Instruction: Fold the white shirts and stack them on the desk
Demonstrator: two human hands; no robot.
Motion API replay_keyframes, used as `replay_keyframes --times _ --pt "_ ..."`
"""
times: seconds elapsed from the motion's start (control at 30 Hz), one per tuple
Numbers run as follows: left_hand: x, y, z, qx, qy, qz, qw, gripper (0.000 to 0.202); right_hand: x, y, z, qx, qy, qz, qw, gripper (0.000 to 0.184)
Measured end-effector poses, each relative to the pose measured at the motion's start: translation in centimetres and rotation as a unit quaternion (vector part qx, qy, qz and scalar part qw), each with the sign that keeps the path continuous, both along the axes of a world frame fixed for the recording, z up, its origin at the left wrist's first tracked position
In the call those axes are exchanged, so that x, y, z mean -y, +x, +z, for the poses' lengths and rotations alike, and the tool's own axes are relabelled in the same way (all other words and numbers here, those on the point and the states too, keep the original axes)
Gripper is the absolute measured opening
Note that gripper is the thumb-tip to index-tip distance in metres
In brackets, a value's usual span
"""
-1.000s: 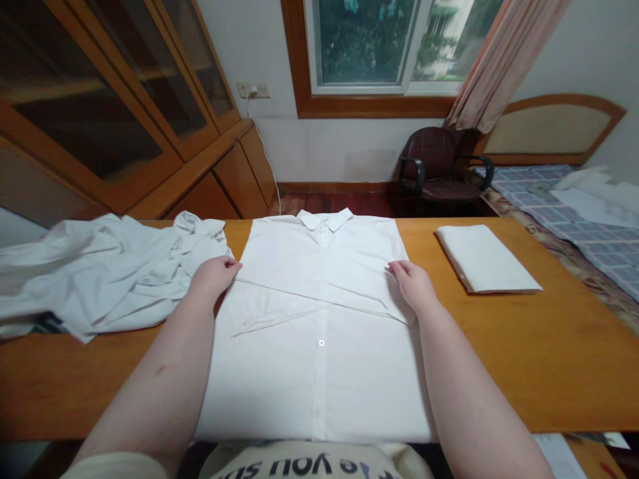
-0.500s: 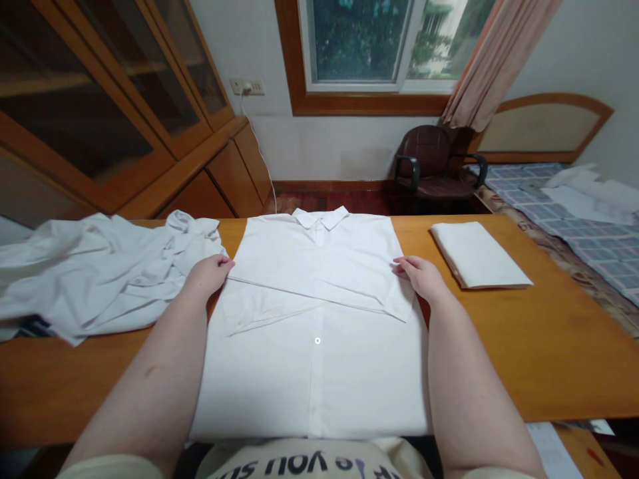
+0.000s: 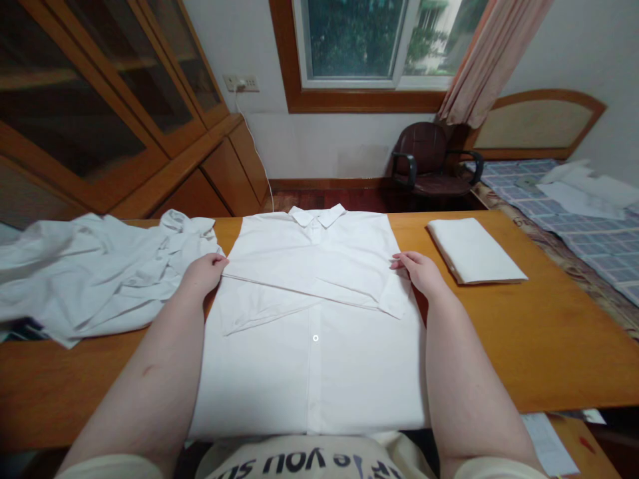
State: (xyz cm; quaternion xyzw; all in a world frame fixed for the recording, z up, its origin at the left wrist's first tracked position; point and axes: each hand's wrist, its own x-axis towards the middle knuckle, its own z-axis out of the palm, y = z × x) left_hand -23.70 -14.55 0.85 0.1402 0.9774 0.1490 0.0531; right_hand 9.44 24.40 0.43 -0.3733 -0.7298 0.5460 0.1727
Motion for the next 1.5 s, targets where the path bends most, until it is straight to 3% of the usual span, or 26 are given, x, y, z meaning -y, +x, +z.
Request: replay_keyframes --times 0.43,0.73,0.87,1.07,1.17,1.27,1.37,1.5 --pt "0.7 0.8 1.8 0.045 -0.04 -0.025 0.998 0.029 0.4 0.0 0.9 0.033 0.045 0.002 0.998 0.047" --pt "1.0 0.1 0.8 0.037 -0.017 -0.029 0.999 0.024 -0.4 0.1 -0.1 0.048 0.069 0.01 0.996 0.039" --pt "1.6 -0.8 0.3 0.01 -0.037 0.003 0.999 0.023 -0.5 0.1 -0.2 0.049 0.078 0.011 0.996 0.041" --pt "1.5 -0.4 1.0 -0.041 -0.04 0.022 0.998 0.028 -0.2 0.0 -0.2 0.048 0.073 0.008 0.996 0.041" --pt "0.0 1.4 1.5 -0.115 0.015 -0.043 0.992 0.034 -0.1 -0.2 -0.1 0.064 0.095 0.005 0.993 0.037" --pt "-1.9 3.3 1.2 -0.144 0.055 -0.185 0.971 0.043 0.1 -0.2 0.2 0.091 0.129 0.014 0.987 0.035" --pt "-3.2 4.2 0.0 -0.08 -0.003 -0.28 0.957 0.058 0.7 -0.2 0.7 0.128 0.184 0.021 0.974 0.034" --pt "-3.9 4.3 -1.1 -0.004 -0.097 -0.29 0.952 0.069 3.1 -1.0 1.0 0.13 0.341 0.056 0.929 0.038"
